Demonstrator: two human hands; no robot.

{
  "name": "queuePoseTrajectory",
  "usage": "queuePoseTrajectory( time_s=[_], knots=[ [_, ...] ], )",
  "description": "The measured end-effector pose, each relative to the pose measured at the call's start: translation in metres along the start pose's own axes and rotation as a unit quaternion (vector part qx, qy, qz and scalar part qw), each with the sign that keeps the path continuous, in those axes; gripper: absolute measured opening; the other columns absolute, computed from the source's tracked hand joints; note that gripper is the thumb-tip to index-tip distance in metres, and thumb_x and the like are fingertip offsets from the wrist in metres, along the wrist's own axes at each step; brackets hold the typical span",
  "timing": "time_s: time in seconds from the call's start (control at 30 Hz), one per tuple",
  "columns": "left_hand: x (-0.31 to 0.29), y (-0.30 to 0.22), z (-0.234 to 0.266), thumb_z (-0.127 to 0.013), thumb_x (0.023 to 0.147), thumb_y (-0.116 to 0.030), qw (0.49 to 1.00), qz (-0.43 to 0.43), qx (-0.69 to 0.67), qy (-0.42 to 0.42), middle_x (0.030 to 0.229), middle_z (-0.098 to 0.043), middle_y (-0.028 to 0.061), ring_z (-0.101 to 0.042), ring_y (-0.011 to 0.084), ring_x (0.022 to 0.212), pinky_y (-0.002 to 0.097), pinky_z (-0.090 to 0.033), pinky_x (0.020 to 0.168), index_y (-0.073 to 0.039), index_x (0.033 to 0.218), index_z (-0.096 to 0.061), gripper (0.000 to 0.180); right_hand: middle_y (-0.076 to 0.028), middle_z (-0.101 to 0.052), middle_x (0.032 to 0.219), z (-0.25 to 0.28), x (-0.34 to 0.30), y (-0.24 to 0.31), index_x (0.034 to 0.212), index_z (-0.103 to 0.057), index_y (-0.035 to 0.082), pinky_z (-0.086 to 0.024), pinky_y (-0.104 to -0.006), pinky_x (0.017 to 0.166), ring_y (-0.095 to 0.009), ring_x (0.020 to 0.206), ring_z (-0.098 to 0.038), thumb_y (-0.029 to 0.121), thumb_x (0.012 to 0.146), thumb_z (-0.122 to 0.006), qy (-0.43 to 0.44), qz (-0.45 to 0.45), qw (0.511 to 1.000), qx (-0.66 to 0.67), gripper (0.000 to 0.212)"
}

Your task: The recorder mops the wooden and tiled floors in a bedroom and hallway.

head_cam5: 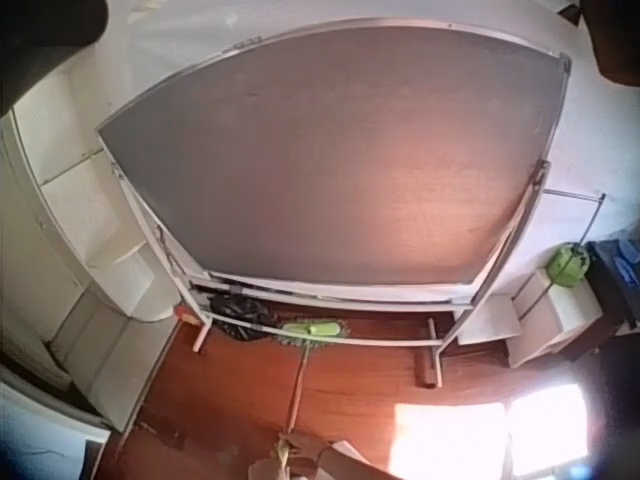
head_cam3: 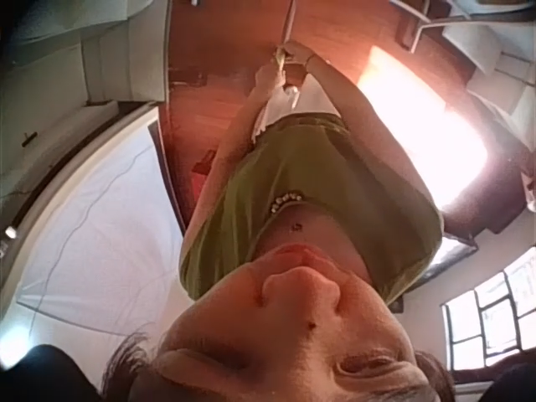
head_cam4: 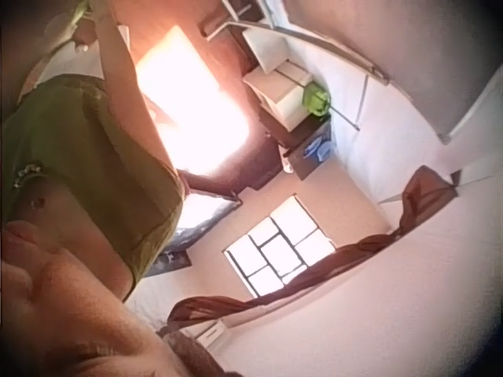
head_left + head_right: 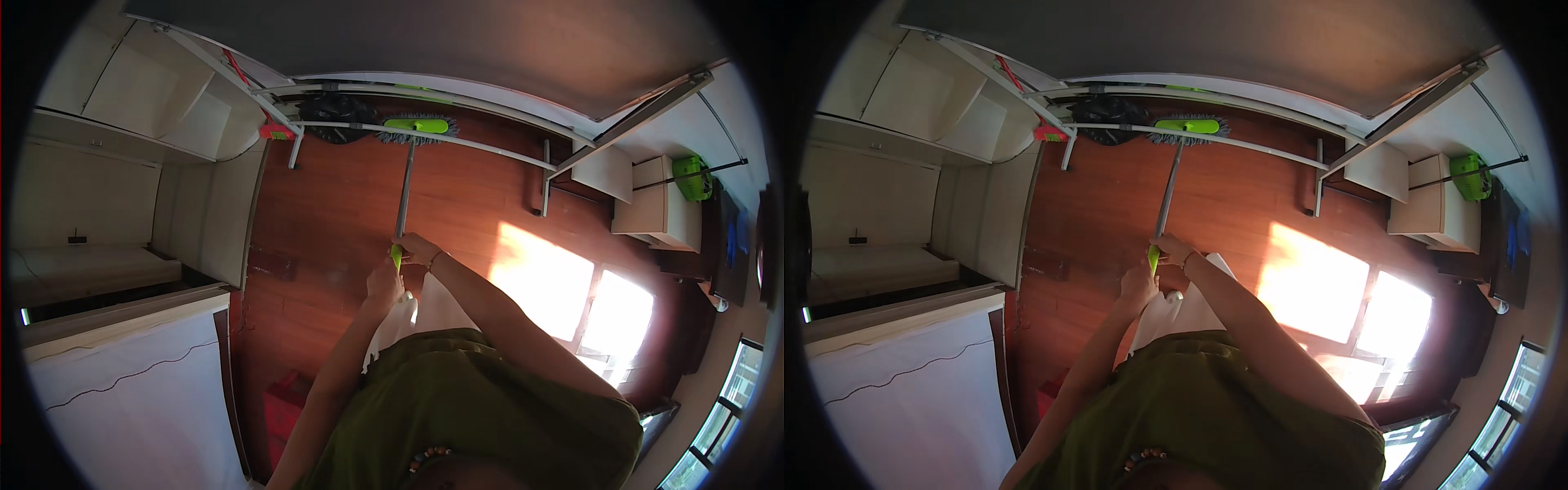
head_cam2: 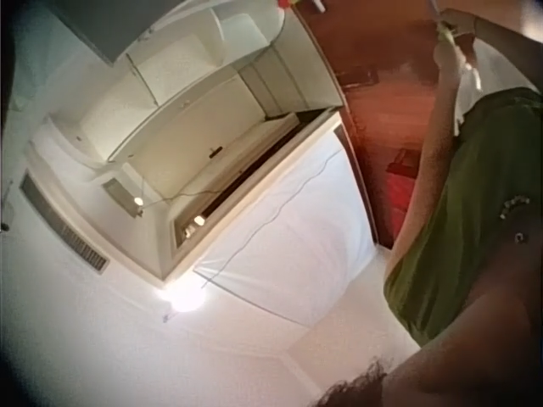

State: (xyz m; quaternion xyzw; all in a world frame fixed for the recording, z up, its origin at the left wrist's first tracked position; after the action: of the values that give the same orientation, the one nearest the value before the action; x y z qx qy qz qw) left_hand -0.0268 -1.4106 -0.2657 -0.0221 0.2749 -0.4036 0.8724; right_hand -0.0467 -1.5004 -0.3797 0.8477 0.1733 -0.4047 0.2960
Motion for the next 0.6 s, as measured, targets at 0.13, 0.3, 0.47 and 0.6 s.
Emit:
queuePoseTrajectory(
  time_s=[0.13,0.3,0.47,0.6],
  knots=[
    [-0.018,0.006,0.002,-0.063,0.080,-0.024,1.000,0.018,0.003,0.014,0.073,-0.063,0.0203,-0.064,0.0361,0.073,0.0448,-0.053,0.065,0.002,0.103,-0.042,0.040,-0.007,-0.063,0.082,-0.001,0.001,-0.010,0.089,-0.054,0.009,-0.053,-0.0332,0.068,-0.017,0.080,-0.062,0.024,0.086,-0.062,0.015,-0.060,0.998,0.009,0.018],
    [-0.088,-0.018,0.057,-0.064,0.077,-0.023,0.997,0.011,-0.040,0.058,0.065,-0.059,0.0211,-0.062,0.0398,0.065,0.0484,-0.049,0.057,-0.001,0.106,-0.042,0.043,-0.007,-0.060,0.074,0.012,-0.002,-0.013,0.078,-0.055,0.005,-0.055,-0.0362,0.064,-0.020,0.069,-0.062,0.012,0.081,-0.062,0.009,-0.073,0.996,0.041,0.010],
    [-0.158,-0.057,0.134,-0.063,0.078,-0.024,0.994,0.029,-0.019,0.104,0.064,-0.059,0.0205,-0.060,0.0406,0.061,0.0499,-0.047,0.056,-0.002,0.109,-0.043,0.043,-0.010,-0.056,0.069,0.039,0.000,-0.045,0.074,-0.053,0.004,-0.055,-0.0388,0.064,-0.024,0.067,-0.061,0.008,0.082,-0.058,0.000,-0.089,0.981,0.172,0.010],
    [-0.158,-0.057,0.120,-0.063,0.077,-0.022,0.989,0.012,-0.113,0.092,0.062,-0.057,0.0213,-0.059,0.0412,0.060,0.0508,-0.047,0.059,-0.003,0.119,-0.040,0.052,-0.011,-0.055,0.066,0.061,-0.004,-0.054,0.075,-0.052,0.003,-0.055,-0.0397,0.060,-0.026,0.062,-0.059,0.006,0.083,-0.055,-0.029,-0.094,0.967,0.235,0.009]
  ],
)
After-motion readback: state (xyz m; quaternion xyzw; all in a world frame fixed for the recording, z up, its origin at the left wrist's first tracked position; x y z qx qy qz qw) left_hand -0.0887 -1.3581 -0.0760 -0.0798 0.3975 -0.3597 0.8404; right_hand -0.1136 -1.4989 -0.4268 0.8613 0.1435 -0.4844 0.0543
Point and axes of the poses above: each hand's wrist, its own x-axis towards the middle knuckle, its own z-axis out of the back of the hand, y = z × x, the point moved 6 cm from there along x, towards the middle knuckle
